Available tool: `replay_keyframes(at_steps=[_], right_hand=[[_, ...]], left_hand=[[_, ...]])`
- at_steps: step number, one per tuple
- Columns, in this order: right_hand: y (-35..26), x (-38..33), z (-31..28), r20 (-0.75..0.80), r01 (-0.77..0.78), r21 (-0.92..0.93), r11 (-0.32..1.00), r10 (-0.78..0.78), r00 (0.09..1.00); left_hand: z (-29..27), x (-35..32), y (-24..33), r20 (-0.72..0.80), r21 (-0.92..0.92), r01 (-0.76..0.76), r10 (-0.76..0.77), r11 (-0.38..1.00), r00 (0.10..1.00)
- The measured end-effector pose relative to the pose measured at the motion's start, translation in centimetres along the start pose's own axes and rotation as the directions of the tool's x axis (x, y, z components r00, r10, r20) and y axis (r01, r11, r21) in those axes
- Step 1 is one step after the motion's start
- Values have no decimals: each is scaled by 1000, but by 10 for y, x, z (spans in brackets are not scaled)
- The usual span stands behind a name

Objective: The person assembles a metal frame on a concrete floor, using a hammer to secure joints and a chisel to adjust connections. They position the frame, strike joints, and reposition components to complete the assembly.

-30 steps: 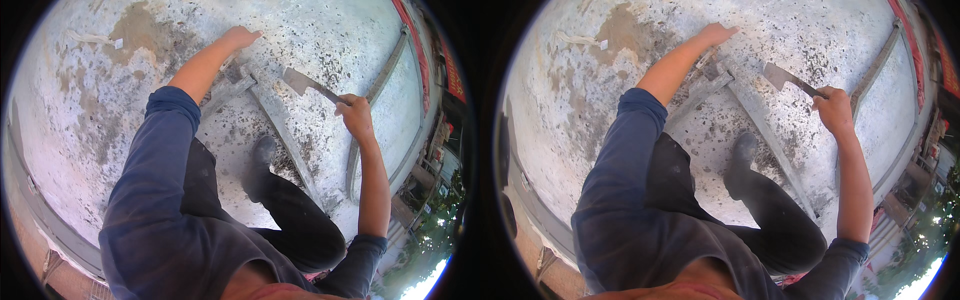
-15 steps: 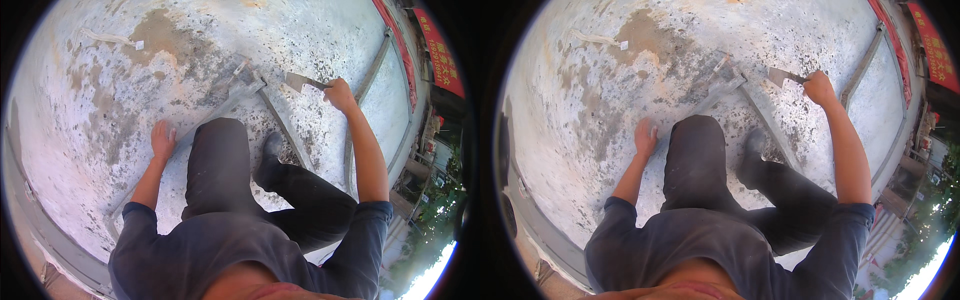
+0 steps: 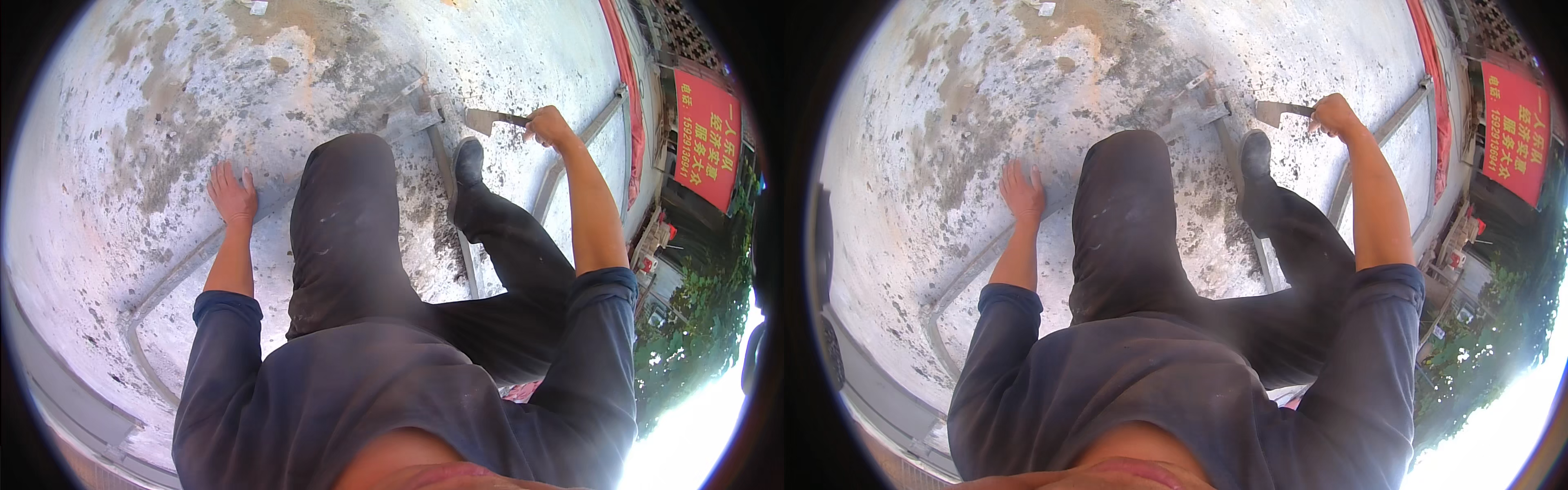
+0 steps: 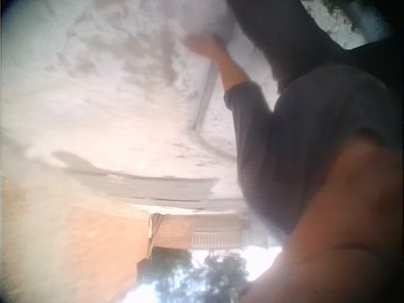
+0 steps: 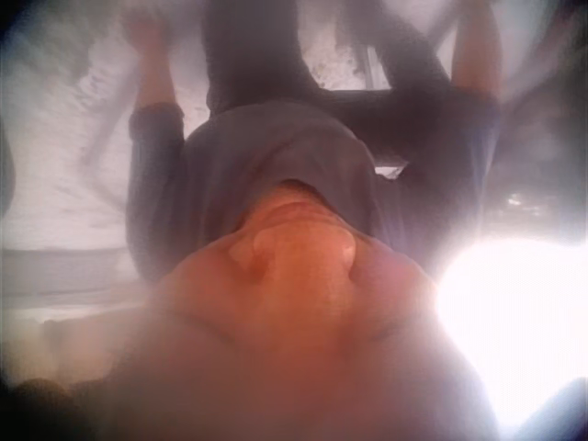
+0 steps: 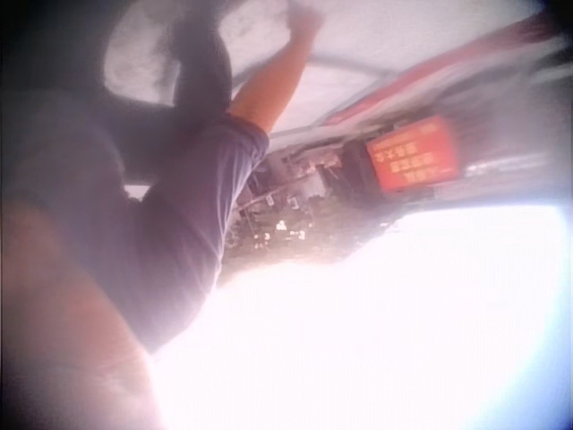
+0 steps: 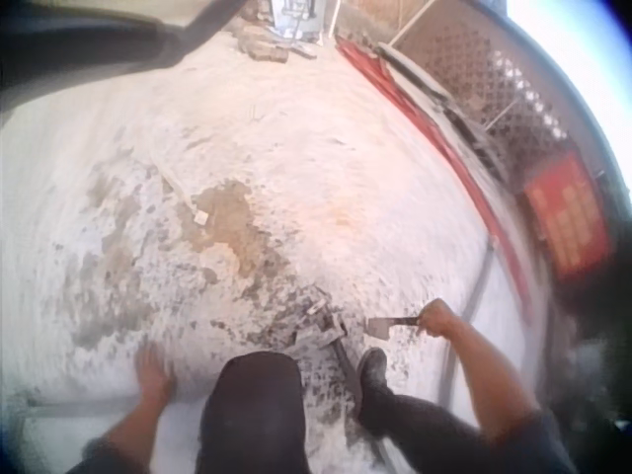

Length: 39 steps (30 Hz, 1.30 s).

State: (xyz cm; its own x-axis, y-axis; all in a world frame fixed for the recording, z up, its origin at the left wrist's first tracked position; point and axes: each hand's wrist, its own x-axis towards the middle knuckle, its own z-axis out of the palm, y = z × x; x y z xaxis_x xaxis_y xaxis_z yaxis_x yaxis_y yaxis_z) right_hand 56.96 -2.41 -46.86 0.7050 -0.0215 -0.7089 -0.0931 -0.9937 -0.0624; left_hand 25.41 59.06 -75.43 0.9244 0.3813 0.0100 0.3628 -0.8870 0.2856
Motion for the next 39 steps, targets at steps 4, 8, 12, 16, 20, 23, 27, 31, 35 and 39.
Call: replay_keyframes(at_steps=[4,8,12,16,20,23,27,31,35,39], right_hand=[[-53,-4,-30,241,-220,11,975,211,947],[-56,-8,-36,402,-247,-46,968,244,883],[-46,2,-34,472,-201,-96,975,222,853],[-35,14,-51,532,-232,-120,965,259,806],[-6,29,-72,577,-234,-93,968,244,779],[58,59,-67,625,-231,-101,968,242,742],[85,91,-8,432,188,-417,889,12,902],[105,146,51,165,306,-202,930,-276,947],[41,140,5,374,278,-239,930,-176,911],[0,170,-23,397,544,-307,781,-415,819]], left_hand=[[-6,-1,-6,13,41,51,-51,998,999],[-6,-1,-1,36,59,69,-71,996,997],[1,1,-13,52,93,34,-39,995,998],[9,-1,-19,68,88,0,-6,996,998],[1,-1,-12,8,23,-10,9,1000,1000],[-17,7,-2,184,196,-24,-12,980,983],[-87,45,21,660,176,55,-160,983,734],[-164,99,131,800,164,56,-166,985,576],[-125,101,189,742,76,104,-126,992,659],[-60,42,252,694,6,-48,30,999,719]])
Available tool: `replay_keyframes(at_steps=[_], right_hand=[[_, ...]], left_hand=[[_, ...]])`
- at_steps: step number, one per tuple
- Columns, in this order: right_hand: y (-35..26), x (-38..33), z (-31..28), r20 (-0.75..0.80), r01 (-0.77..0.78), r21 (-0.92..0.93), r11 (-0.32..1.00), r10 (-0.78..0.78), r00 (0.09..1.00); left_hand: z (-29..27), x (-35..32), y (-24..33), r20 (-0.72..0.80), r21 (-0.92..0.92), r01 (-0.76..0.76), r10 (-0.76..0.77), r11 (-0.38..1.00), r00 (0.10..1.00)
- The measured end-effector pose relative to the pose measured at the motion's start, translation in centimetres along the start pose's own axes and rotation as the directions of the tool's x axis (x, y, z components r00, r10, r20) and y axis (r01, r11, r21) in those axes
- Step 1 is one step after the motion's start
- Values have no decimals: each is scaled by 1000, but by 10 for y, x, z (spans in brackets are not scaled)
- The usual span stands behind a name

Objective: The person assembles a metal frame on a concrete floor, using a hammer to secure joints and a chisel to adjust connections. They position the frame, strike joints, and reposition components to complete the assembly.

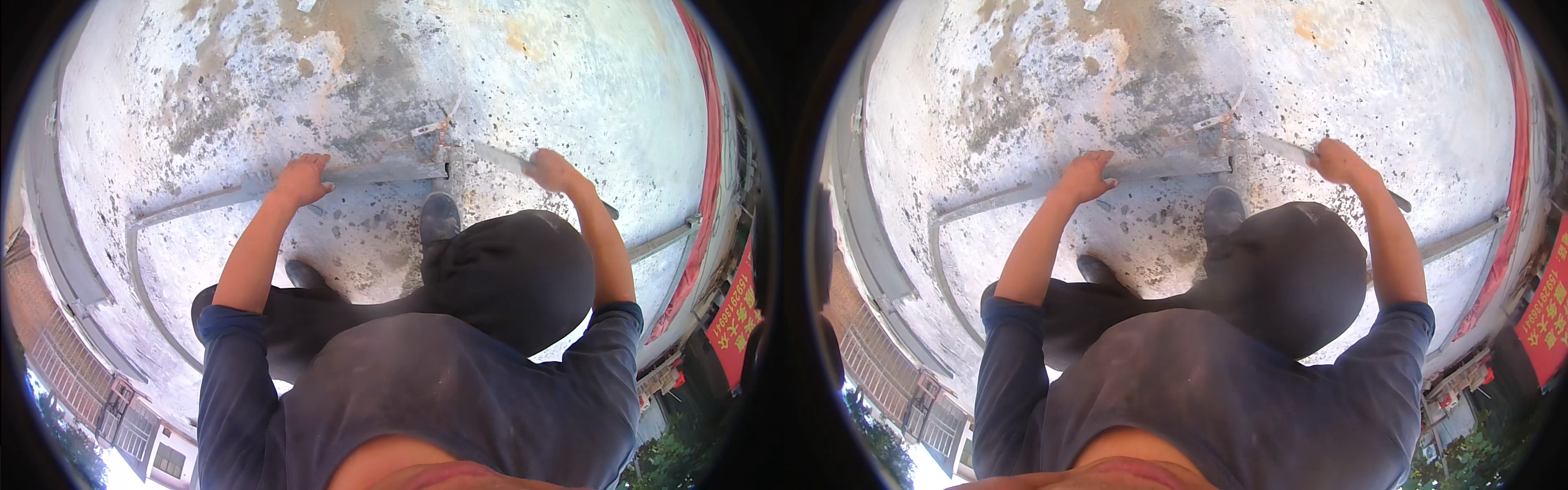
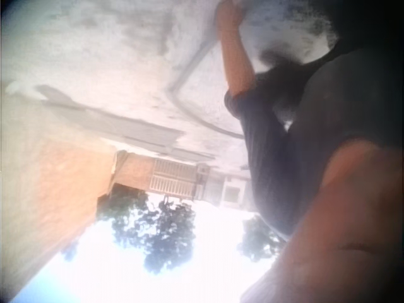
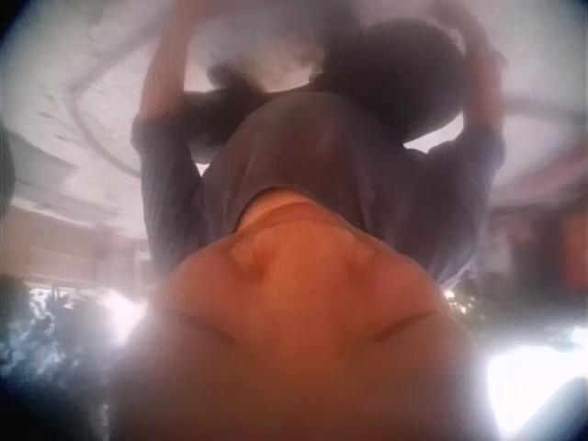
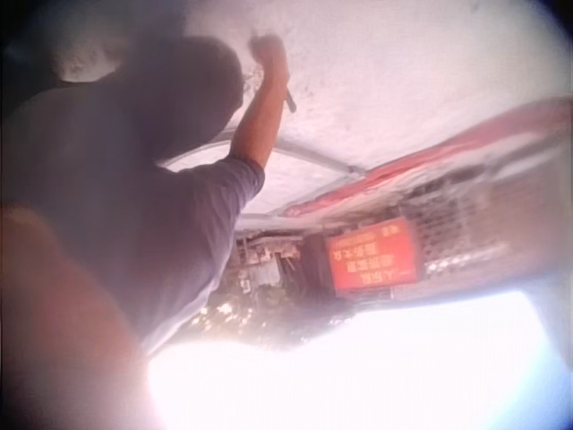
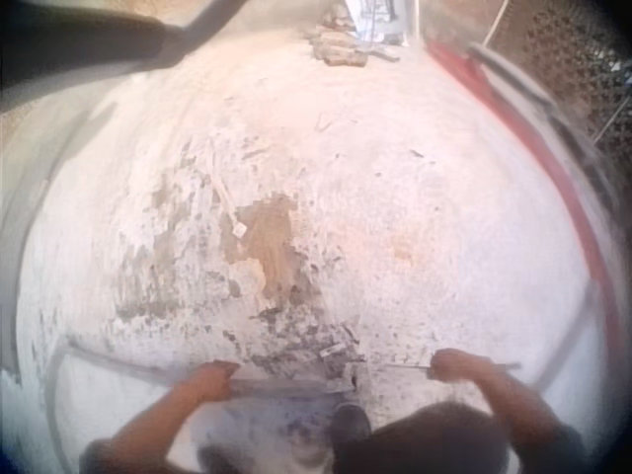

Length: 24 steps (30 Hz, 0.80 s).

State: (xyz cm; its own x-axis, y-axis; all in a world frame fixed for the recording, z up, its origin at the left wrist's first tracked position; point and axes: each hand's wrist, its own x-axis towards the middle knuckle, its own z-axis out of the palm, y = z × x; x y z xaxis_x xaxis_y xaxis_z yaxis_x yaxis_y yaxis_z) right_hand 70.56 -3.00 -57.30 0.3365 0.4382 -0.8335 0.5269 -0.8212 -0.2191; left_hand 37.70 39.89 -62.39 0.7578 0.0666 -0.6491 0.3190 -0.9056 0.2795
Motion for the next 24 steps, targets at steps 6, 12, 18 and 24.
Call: replay_keyframes(at_steps=[6,12,18,24], right_hand=[[-81,51,-100,-450,129,-98,987,-160,879],[-154,94,-155,-515,259,-340,904,-409,753],[-98,113,-118,125,140,-476,868,-91,988],[-164,133,-157,103,253,-665,702,-250,963]], left_hand=[[67,5,44,-222,-32,34,-40,999,974],[82,-2,16,-278,-128,114,-146,985,949],[96,-6,22,-395,-95,158,-183,983,901],[79,-1,20,-243,-127,159,-186,979,952]])
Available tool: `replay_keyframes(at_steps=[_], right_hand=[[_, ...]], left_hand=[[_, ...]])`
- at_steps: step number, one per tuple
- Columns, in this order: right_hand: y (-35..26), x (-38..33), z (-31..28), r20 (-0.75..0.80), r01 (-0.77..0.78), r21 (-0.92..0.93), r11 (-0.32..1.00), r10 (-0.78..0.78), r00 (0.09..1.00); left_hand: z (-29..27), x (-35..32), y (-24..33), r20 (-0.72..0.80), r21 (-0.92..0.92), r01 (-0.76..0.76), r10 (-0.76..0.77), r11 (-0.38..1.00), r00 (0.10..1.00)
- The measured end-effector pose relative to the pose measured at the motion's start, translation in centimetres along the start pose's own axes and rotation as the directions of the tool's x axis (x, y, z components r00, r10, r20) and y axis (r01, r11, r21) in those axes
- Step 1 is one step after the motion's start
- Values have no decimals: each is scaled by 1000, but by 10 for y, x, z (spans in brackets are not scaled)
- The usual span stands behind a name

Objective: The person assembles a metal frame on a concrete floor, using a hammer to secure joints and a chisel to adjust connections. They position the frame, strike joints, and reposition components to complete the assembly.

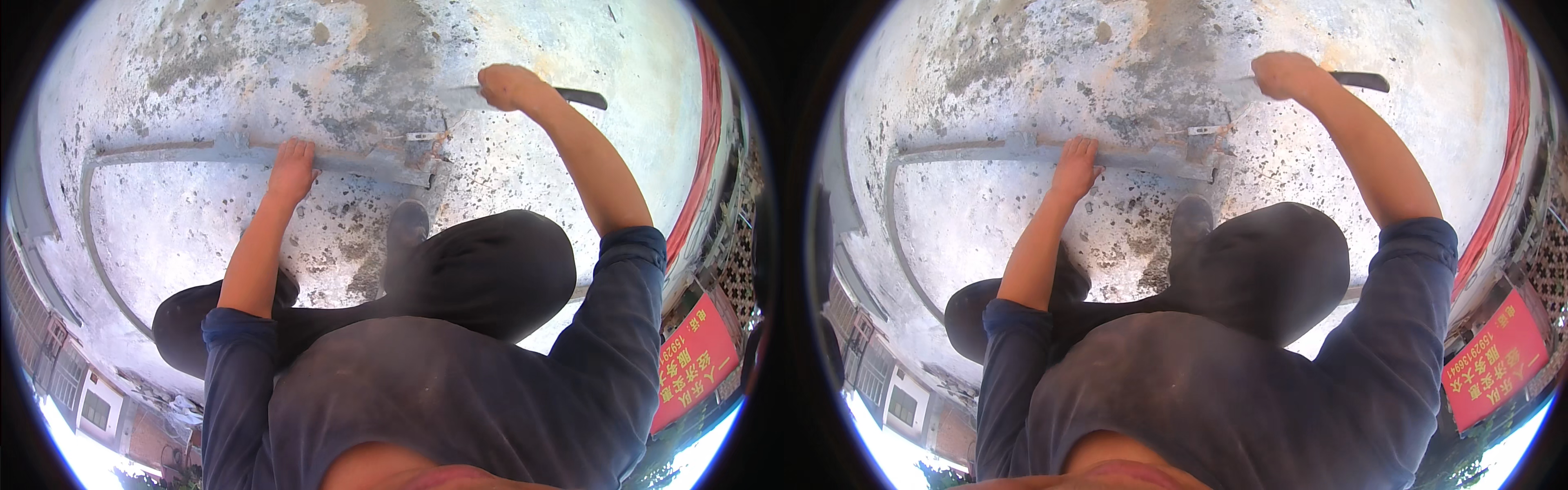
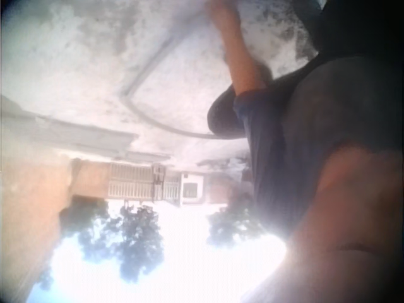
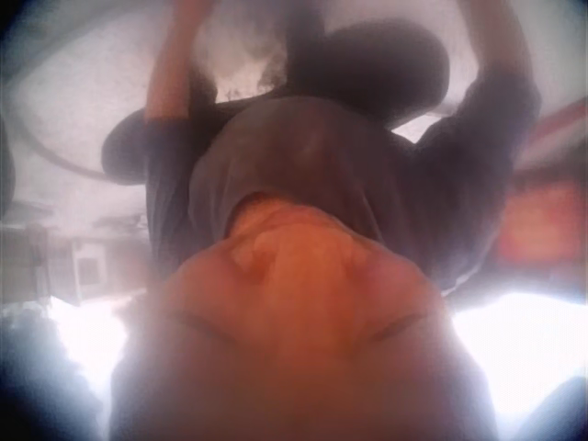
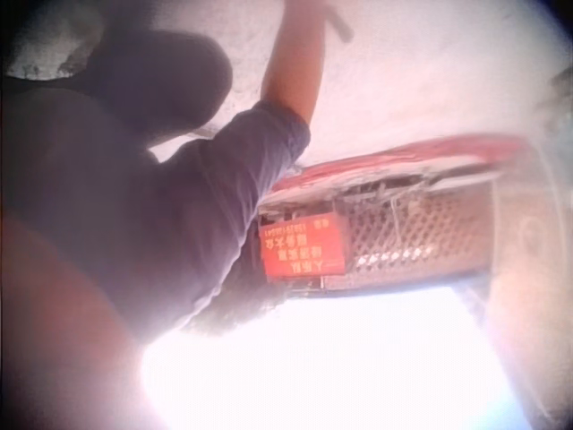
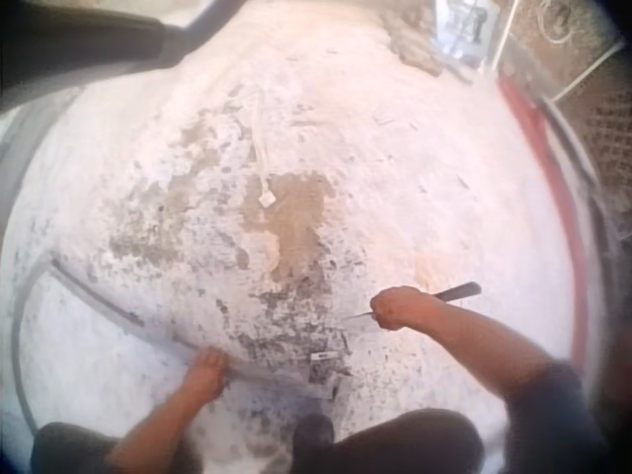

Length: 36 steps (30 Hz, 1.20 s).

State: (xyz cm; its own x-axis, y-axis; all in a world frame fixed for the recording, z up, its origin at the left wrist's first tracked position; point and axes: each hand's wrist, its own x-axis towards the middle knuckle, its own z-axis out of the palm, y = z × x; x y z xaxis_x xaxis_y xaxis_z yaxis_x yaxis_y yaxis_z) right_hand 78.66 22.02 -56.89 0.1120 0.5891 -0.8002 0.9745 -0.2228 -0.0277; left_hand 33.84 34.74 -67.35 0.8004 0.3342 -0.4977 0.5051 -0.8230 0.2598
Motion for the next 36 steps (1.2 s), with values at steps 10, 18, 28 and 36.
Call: replay_keyframes(at_steps=[10,18,28,36], right_hand=[[25,-15,88,89,-25,172,985,9,996],[9,-17,73,59,-115,227,967,104,993],[5,-86,272,-247,-388,526,757,572,782],[-50,-31,277,-430,-112,831,545,756,493]], left_hand=[[24,7,-4,6,316,17,-20,948,1000],[41,18,-7,10,439,6,-11,898,1000],[-4,23,24,250,373,-62,-36,926,968],[15,12,12,70,429,-128,108,894,992]])
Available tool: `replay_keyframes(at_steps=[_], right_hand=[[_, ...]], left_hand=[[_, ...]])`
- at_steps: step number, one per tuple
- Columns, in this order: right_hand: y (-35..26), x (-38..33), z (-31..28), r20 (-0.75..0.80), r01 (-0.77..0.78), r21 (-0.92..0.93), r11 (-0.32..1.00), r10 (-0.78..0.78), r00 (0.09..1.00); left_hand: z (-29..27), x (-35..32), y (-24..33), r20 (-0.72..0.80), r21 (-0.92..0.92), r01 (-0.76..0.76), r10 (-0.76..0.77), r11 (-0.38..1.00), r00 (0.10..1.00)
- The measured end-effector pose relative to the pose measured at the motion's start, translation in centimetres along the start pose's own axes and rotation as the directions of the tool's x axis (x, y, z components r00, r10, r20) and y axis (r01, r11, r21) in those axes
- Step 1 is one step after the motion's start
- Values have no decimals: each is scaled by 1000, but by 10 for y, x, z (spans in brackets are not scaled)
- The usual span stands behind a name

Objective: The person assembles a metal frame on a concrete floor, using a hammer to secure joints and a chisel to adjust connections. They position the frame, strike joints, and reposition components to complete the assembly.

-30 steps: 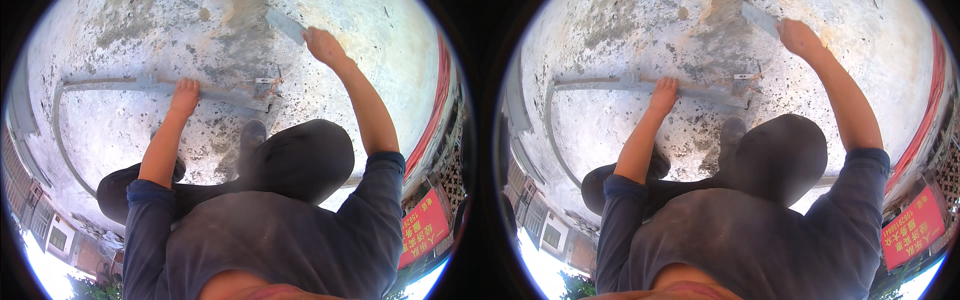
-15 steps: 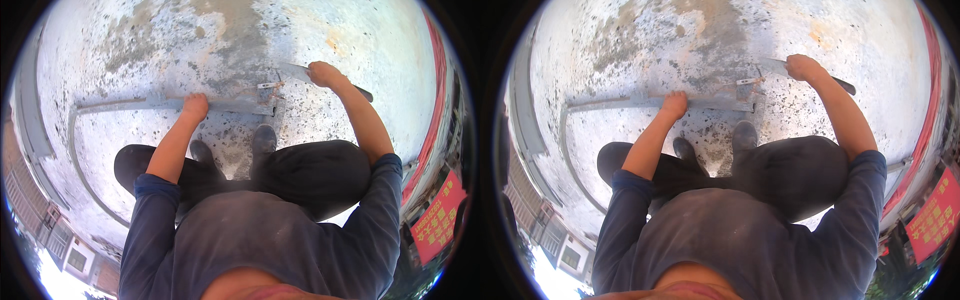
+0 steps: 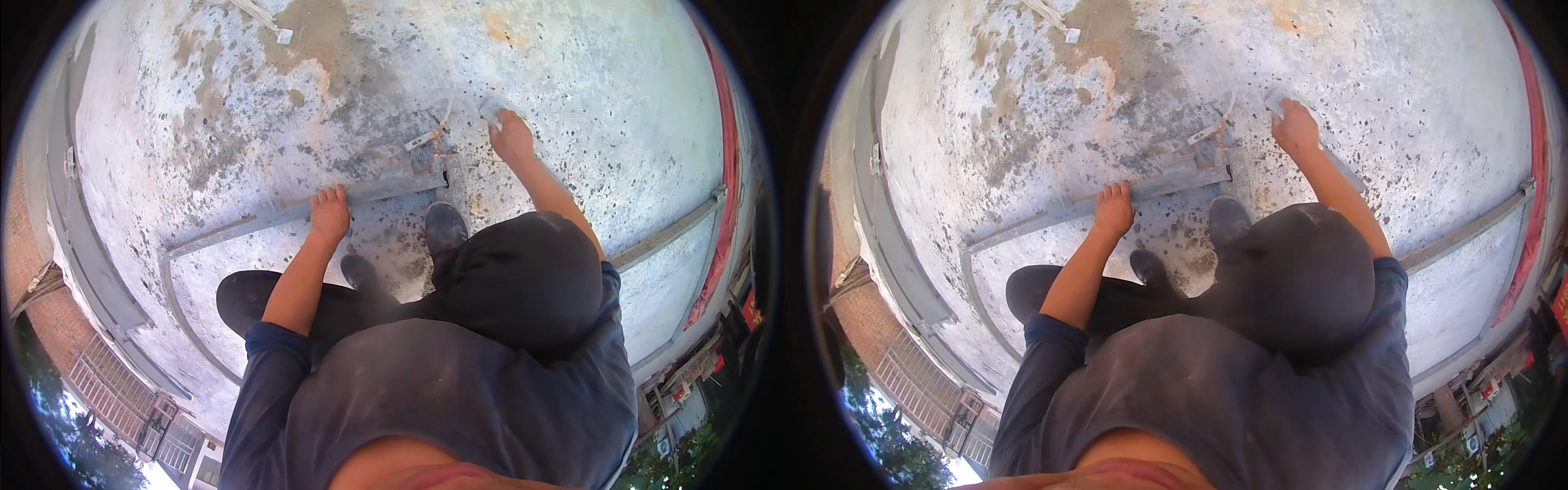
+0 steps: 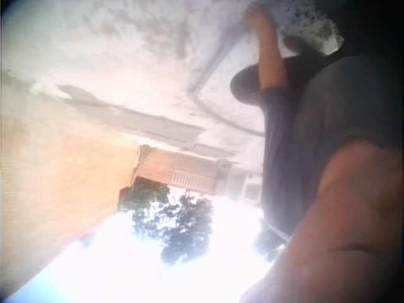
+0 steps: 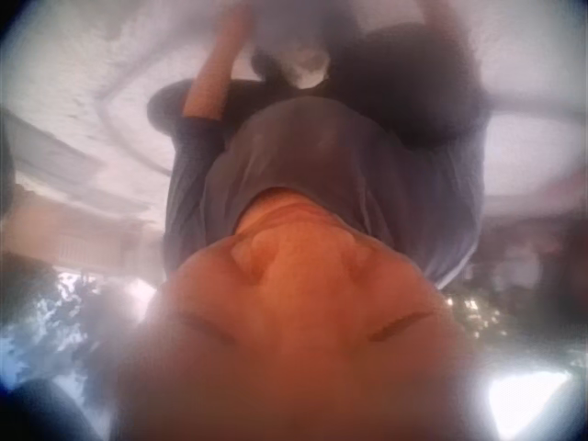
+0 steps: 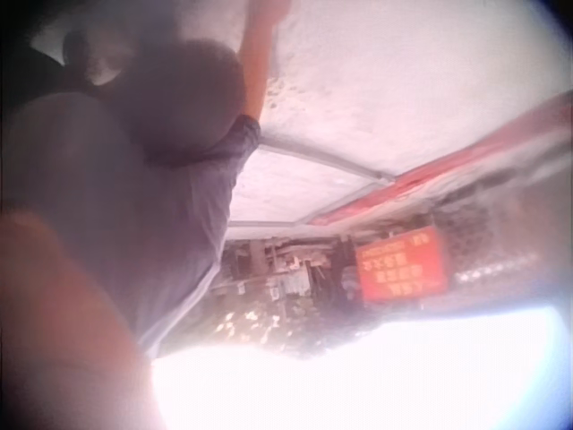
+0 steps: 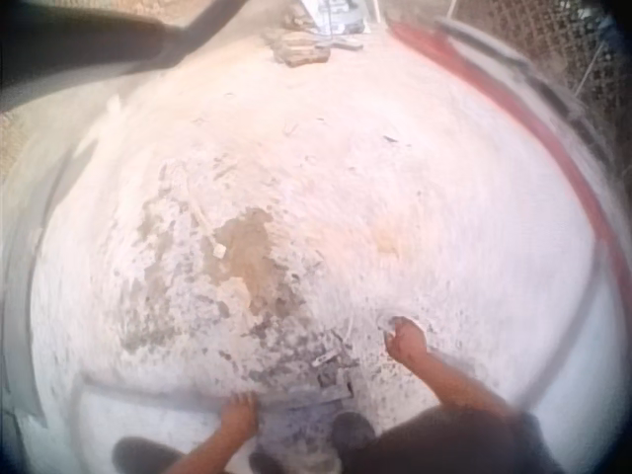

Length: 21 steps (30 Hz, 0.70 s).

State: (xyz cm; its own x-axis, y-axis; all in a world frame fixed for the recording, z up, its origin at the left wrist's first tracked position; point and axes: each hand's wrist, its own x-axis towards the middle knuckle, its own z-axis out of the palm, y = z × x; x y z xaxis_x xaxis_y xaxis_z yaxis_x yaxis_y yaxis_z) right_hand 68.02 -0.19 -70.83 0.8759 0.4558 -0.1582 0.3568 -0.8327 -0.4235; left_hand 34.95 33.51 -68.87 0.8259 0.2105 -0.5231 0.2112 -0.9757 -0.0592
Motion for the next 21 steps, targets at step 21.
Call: replay_keyframes(at_steps=[21], right_hand=[[-28,81,98,420,-365,500,785,148,895]], left_hand=[[-11,35,63,-88,-180,-89,74,980,993]])
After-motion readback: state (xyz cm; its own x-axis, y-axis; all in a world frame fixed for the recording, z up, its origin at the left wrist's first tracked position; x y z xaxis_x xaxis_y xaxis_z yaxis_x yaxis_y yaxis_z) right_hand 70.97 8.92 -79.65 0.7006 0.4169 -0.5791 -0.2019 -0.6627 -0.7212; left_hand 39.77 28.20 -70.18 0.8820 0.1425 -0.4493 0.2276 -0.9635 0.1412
